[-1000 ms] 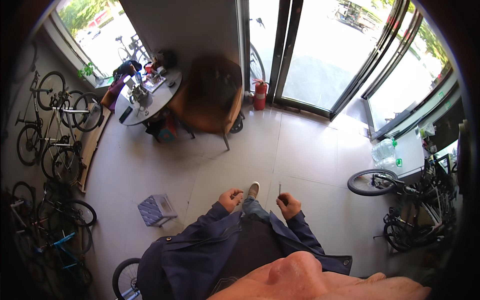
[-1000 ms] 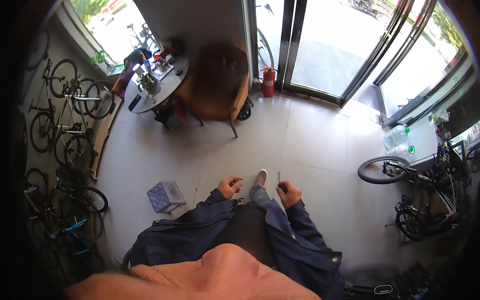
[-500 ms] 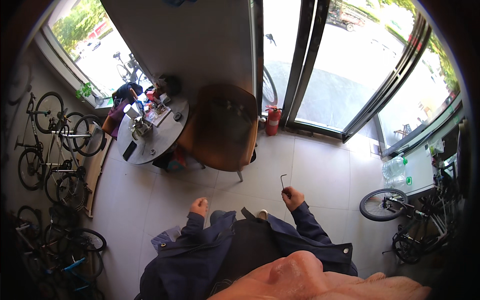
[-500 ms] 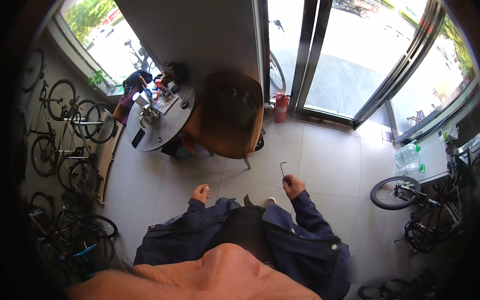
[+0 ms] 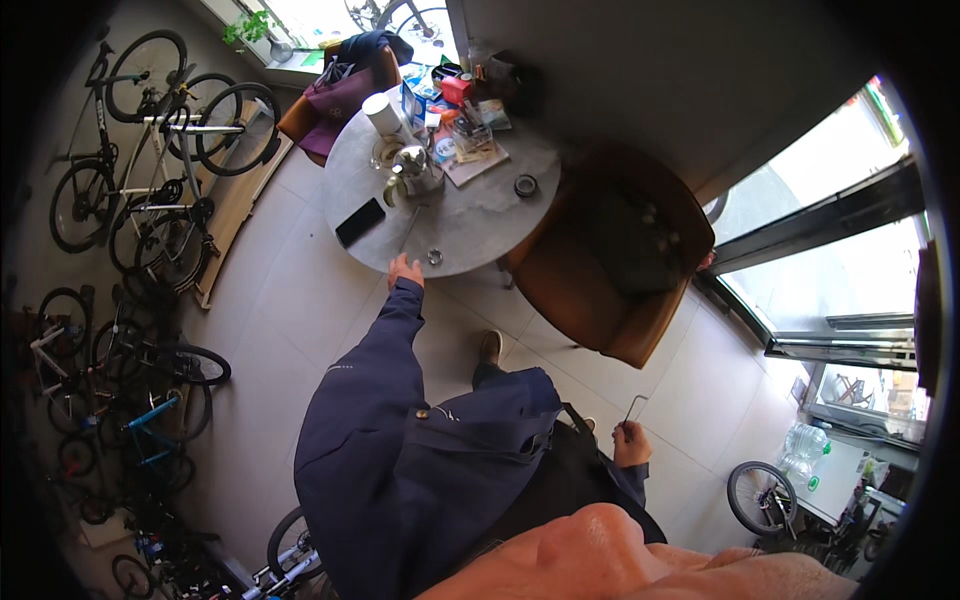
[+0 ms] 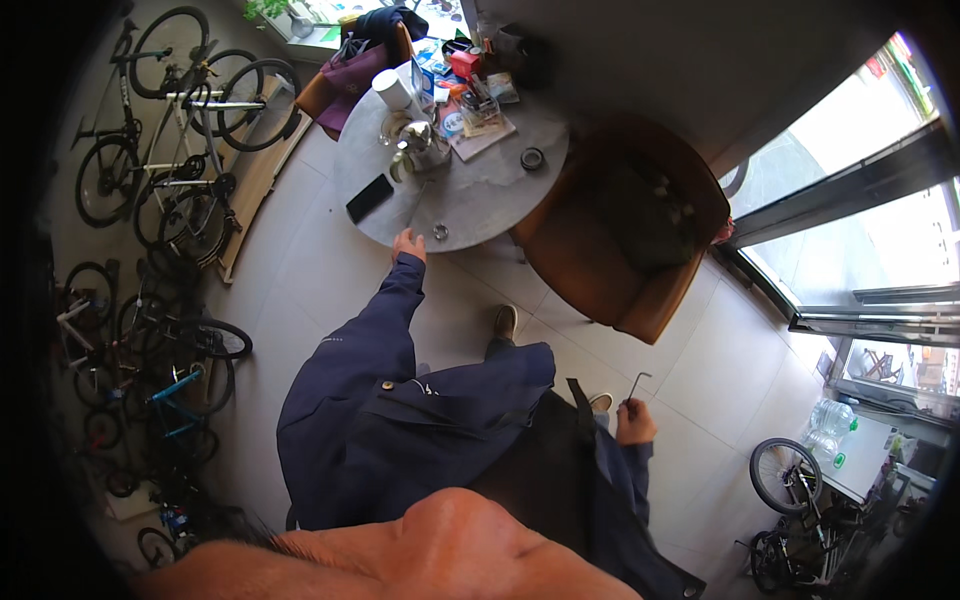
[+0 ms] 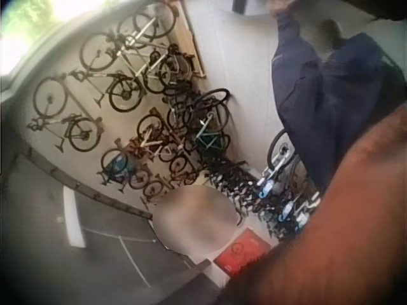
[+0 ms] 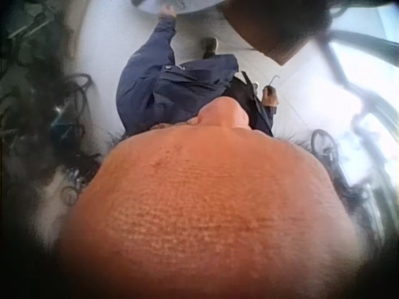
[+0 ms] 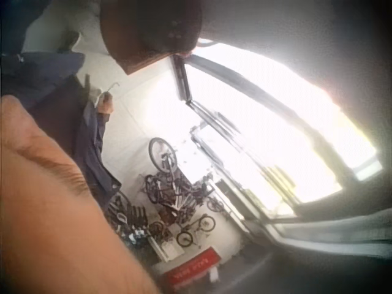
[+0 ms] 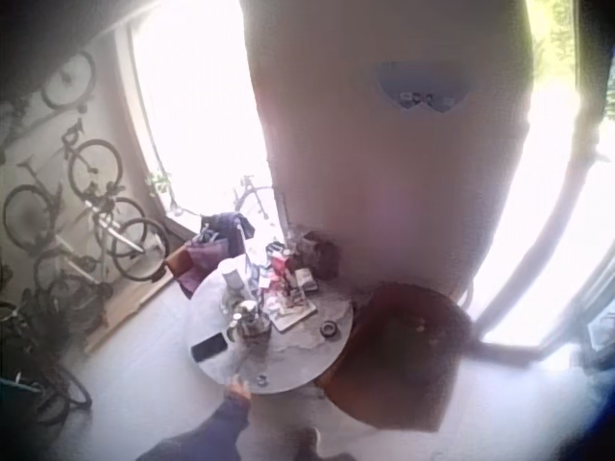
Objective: The person adjusts the bicycle seat and then the handlebar stem using an Allen key. They tighten bolts on the seat post and later on the handlebar stem while holding the components steady.
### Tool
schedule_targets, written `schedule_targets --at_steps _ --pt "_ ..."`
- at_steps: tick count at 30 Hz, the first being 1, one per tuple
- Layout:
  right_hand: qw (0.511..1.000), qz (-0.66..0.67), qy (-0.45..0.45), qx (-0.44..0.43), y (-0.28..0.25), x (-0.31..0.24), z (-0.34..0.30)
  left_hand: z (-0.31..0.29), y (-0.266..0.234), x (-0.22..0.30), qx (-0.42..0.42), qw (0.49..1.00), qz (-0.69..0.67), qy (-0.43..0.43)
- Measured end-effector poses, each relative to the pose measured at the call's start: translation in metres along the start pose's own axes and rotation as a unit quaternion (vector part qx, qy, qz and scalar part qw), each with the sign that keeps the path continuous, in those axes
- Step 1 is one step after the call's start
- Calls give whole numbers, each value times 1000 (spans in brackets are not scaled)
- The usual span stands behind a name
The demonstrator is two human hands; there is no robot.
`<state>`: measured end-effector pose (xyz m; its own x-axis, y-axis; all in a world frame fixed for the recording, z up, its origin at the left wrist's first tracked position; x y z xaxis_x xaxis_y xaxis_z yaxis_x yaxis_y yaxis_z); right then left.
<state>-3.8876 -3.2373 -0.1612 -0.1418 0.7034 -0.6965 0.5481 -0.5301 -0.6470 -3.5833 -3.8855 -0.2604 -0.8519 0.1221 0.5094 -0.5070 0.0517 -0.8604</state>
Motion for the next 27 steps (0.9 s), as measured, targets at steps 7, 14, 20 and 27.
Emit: schedule_targets --at_steps 7,14,20,27 --pt "997 26 69 -13 41 -59 -21 100 34 -9 -102 970 217 -30" --pt "992 74 74 70 50 -74 -54 113 64 -50 -219 945 224 87" --pt "973 62 123 187 37 -50 -116 30 17 51 -123 968 5 217" --pt "912 217 140 318 -19 20 -220 -299 86 320 -605 673 -347 245"
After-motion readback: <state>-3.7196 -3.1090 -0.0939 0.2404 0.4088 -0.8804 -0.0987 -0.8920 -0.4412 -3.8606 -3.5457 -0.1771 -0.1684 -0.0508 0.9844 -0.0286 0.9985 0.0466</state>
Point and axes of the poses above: each hand's wrist, its own z-axis towards the middle knuckle, its own y-axis out of the palm, x = y × z, the point moved 5 cm from there along z, towards the middle knuckle, and after that the axes turned 2 degrees about y, right-handed, at the moved point
